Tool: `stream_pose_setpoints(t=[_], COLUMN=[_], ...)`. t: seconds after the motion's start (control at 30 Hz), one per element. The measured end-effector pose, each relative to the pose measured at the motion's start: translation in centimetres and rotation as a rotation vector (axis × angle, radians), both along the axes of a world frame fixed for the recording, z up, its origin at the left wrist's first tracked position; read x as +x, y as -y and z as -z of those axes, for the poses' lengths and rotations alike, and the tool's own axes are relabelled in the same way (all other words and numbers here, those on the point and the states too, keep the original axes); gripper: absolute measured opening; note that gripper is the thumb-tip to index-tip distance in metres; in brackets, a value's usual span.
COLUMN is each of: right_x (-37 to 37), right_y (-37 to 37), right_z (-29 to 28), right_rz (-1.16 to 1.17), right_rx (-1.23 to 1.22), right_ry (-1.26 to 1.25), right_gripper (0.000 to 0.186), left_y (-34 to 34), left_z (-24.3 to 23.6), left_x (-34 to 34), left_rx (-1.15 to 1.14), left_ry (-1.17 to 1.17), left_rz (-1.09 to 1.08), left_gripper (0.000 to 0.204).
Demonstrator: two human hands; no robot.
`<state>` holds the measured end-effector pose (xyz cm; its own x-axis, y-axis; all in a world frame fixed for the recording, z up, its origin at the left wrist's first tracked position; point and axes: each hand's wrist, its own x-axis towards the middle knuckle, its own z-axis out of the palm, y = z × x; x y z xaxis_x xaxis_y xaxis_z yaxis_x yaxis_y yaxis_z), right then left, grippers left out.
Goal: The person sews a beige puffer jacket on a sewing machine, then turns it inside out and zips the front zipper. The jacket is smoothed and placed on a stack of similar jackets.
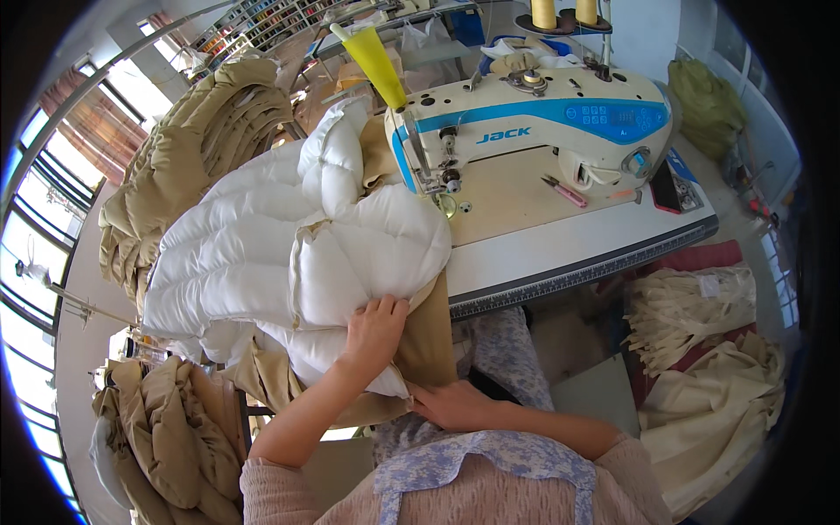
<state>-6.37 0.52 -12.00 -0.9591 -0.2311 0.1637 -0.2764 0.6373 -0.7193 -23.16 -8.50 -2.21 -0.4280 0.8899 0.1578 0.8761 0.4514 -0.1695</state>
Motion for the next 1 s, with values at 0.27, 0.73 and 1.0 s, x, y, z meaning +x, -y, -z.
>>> stream_pose_setpoints(t=[0.27, 0.73, 1.0], right_x=[-1.5, -23.6, -9.2], right_y=[-2.6, -1.0, -8.3], right_z=[-3.1, -5.3, -6.0], right_rz=[-0.103, -0.327, 0.278], right_rx=[0.045, -0.056, -0.386], right_ry=[0.285, 0.317, -0.511], right_gripper=[0.038, 0.05, 0.04], left_y=[0.6, -1.3, -1.0], left_z=[2.6, 6.5, 5.4], left_x=[2.4, 2.4, 1.4], left_rx=[-0.015, -0.15, 0.323], left_ry=[-0.158, -0.001, 0.228], left_rz=[0.128, 0.22, 0.161], left_gripper=[0.032, 0.027, 0.017])
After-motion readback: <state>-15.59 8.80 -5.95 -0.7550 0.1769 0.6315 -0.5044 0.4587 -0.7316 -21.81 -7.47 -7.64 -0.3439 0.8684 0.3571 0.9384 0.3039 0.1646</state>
